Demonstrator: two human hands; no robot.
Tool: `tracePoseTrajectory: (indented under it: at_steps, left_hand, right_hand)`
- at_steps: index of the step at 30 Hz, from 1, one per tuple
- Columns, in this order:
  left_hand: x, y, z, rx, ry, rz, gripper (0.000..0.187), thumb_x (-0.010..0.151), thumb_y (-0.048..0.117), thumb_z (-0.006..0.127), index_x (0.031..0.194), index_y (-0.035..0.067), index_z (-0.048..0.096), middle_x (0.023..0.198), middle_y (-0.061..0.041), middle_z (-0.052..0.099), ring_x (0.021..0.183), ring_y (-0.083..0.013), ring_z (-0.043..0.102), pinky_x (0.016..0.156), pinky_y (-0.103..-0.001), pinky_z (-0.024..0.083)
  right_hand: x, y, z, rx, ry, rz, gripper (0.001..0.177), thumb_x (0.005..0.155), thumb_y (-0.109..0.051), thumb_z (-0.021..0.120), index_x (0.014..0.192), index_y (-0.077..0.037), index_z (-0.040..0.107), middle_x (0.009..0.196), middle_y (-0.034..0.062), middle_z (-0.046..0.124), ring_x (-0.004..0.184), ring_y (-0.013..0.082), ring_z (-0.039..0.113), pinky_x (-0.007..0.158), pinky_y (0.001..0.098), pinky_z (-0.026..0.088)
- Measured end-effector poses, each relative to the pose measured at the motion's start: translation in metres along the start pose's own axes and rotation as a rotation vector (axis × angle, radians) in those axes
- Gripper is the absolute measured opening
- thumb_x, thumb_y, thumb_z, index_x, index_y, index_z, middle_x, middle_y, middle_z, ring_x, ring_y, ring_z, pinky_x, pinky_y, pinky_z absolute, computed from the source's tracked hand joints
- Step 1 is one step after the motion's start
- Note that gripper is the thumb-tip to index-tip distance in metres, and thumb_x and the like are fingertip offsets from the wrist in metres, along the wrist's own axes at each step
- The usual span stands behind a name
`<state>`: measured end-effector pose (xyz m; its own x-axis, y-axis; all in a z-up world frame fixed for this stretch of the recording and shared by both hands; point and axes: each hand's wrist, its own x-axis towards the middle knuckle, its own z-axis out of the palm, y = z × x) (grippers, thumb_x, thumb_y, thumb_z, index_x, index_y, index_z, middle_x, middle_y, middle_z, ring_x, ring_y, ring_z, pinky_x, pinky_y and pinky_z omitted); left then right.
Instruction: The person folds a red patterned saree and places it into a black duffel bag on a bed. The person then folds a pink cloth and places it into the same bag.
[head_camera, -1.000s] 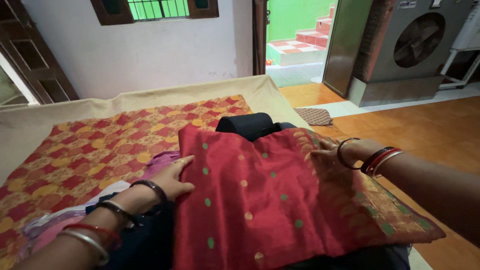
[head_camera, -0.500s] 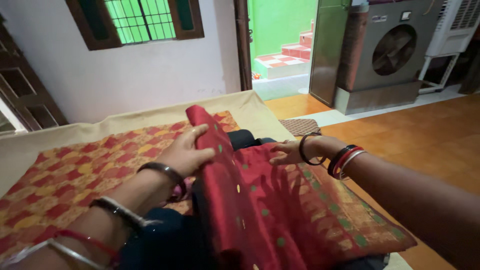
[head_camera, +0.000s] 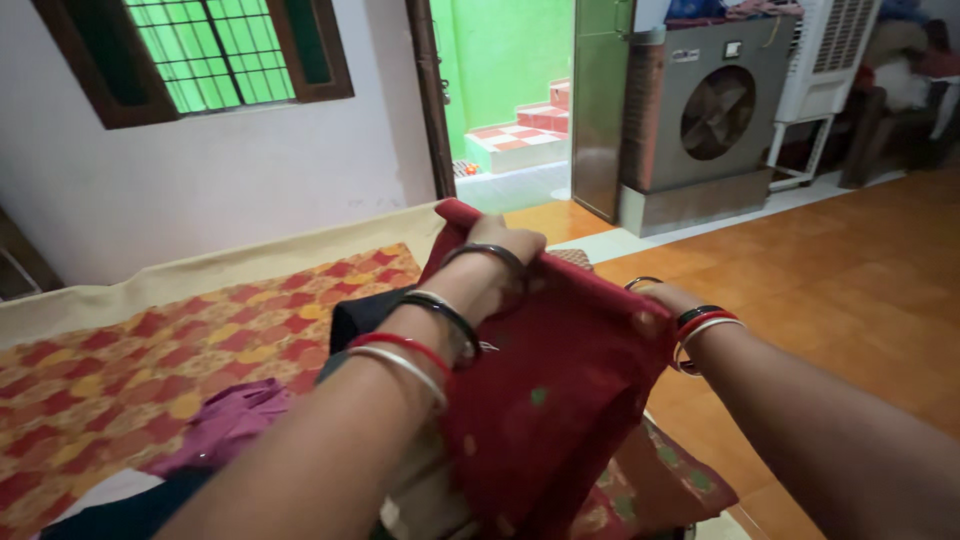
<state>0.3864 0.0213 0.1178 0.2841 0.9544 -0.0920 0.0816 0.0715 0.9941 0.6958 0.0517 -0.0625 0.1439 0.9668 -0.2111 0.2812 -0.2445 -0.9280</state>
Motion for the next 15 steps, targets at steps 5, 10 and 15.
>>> tracePoseTrajectory:
  at_steps: [5, 10, 15]
  left_hand:
    - [0.035, -0.055, 0.05, 0.328, -0.088, 0.036, 0.044, 0.084, 0.016, 0.064, 0.123, -0.005, 0.061, 0.106, -0.027, 0.07, 0.08, -0.0351, 0.071, 0.059, -0.042, 0.058]
    - [0.039, -0.127, 0.089, 0.318, 0.031, 0.196, 0.062, 0.076, 0.021, 0.07, 0.131, -0.001, 0.054, 0.125, -0.023, 0.067, 0.107, -0.0346, 0.069, 0.085, -0.041, 0.059]
    - [0.032, -0.177, 0.124, 0.361, 0.002, 0.145, 0.089, 0.075, 0.024, 0.075, 0.151, 0.007, 0.033, 0.147, -0.018, 0.046, 0.126, -0.0344, 0.055, 0.097, -0.039, 0.055]
  right_hand:
    - [-0.017, -0.041, 0.012, -0.609, -0.049, 0.168, 0.031, 0.097, -0.016, 0.056, 0.126, -0.016, 0.065, 0.109, 0.0078, 0.077, 0.089, 0.0266, 0.075, 0.073, 0.043, 0.062]
    - [-0.039, -0.065, 0.015, -0.423, 0.258, 0.161, 0.035, 0.107, -0.021, 0.039, 0.131, -0.012, 0.063, 0.11, 0.0107, 0.079, 0.08, 0.0308, 0.08, 0.067, 0.0416, 0.063]
    - [-0.046, -0.064, 0.018, -0.515, 0.329, 0.009, 0.034, 0.104, -0.017, 0.044, 0.127, -0.011, 0.068, 0.102, 0.0125, 0.081, 0.073, 0.0252, 0.08, 0.071, 0.0375, 0.062]
